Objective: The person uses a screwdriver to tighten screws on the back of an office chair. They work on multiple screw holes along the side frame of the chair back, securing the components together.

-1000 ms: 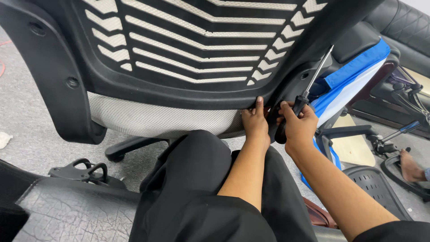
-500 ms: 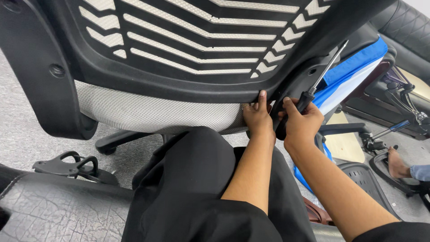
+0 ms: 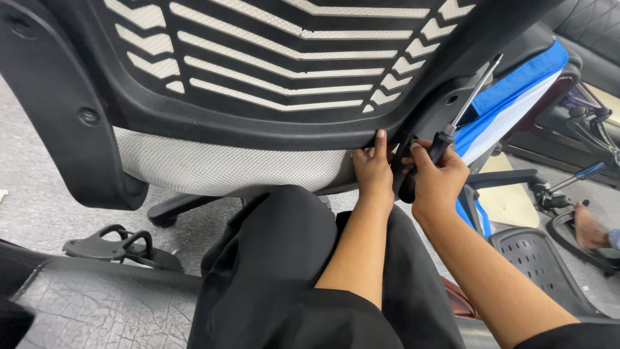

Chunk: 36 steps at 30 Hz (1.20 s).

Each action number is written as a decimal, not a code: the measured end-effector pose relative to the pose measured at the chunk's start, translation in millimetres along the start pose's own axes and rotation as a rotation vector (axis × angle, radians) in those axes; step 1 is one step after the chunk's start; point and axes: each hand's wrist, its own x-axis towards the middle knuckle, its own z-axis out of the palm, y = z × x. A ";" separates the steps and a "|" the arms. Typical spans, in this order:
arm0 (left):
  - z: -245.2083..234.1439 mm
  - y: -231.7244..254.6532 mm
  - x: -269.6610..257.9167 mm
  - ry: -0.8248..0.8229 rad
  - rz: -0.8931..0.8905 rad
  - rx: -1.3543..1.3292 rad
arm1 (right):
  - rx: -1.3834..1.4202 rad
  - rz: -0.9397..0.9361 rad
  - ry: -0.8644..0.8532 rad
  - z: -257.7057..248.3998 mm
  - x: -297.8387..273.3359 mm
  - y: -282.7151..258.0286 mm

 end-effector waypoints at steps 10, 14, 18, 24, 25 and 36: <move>-14.1 -1.6 -10.9 -0.242 0.117 0.093 | -0.086 -0.005 -0.083 -10.0 -2.2 -1.7; -11.9 1.6 -14.4 -0.192 0.128 0.124 | -0.011 0.026 -0.070 -7.9 -2.3 -0.6; -8.8 6.1 -15.1 -0.132 0.128 0.142 | 0.066 0.116 -0.056 -4.3 -1.7 -0.1; -0.9 5.3 -9.3 0.024 0.038 0.073 | 0.111 0.188 -0.028 -2.7 0.5 1.3; 0.3 3.8 -9.0 0.029 0.046 0.079 | 0.130 0.204 -0.028 -2.6 1.4 1.1; -0.3 0.2 3.0 0.035 0.035 0.039 | 0.093 0.207 -0.017 -0.2 14.5 4.4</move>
